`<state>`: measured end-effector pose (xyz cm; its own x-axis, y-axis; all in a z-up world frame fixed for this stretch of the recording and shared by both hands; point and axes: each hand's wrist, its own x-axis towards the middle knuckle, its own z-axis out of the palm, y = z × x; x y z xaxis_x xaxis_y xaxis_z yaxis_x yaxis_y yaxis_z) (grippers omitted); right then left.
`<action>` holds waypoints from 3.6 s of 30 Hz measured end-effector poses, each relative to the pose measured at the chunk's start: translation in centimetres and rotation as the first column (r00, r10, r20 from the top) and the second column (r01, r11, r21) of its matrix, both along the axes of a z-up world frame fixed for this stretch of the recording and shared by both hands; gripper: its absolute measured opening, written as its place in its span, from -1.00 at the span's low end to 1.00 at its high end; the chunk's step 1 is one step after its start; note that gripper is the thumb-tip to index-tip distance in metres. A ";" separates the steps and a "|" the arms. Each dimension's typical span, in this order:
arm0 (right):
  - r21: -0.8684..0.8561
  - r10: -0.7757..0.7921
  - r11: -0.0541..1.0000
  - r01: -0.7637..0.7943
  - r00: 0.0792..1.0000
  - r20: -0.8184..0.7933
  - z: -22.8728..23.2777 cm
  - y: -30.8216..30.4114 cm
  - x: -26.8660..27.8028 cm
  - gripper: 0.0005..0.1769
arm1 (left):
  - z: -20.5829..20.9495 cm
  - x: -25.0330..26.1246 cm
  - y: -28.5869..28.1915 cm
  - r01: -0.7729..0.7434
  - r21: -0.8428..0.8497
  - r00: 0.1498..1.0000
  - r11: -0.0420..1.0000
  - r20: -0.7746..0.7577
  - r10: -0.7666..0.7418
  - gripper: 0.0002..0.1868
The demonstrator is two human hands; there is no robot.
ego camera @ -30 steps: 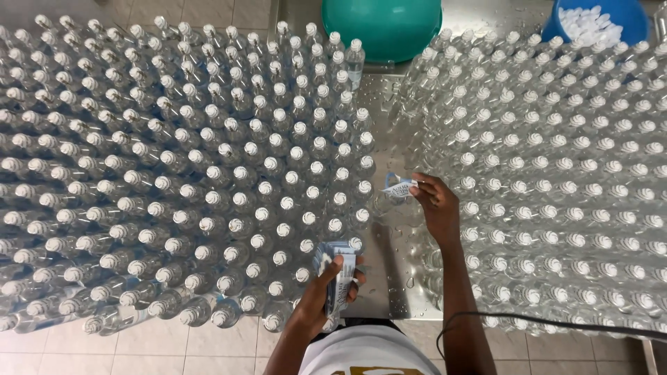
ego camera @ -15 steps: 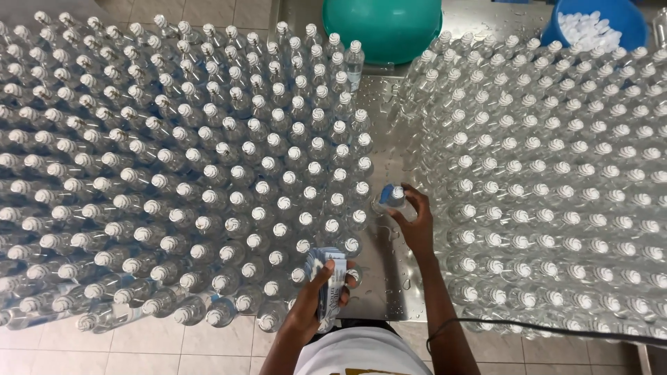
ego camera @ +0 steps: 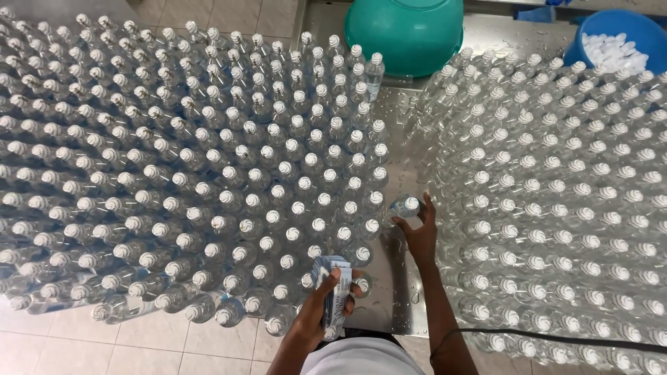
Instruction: The person stands between two large groups of clear plastic bottles on a tiled floor. They repeatedly pick up a bottle from the right group, apply a small rectangular sticker to its side, and place it back into the group.
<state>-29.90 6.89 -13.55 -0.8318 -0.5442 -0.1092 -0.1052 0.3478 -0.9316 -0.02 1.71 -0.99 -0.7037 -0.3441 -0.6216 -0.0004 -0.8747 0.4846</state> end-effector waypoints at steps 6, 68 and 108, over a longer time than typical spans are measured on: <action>-0.016 0.014 1.000 -0.013 0.996 0.087 -3.1 -1.2 0.4 0.09 | 0.9 -0.1 -0.2 -0.007 0.009 1.000 1.000 0.000 0.007 -0.36; -0.231 0.510 0.839 -0.493 0.860 0.016 -16.1 -26.5 -21.3 -0.16 | -4.6 -2.8 -3.2 -0.265 0.003 0.957 0.964 0.123 0.263 -0.22; 0.672 0.351 0.728 -0.134 0.915 -0.199 10.0 -4.1 -1.9 -0.31 | 0.1 7.1 0.5 -0.178 0.097 0.934 0.979 -0.298 0.200 -0.25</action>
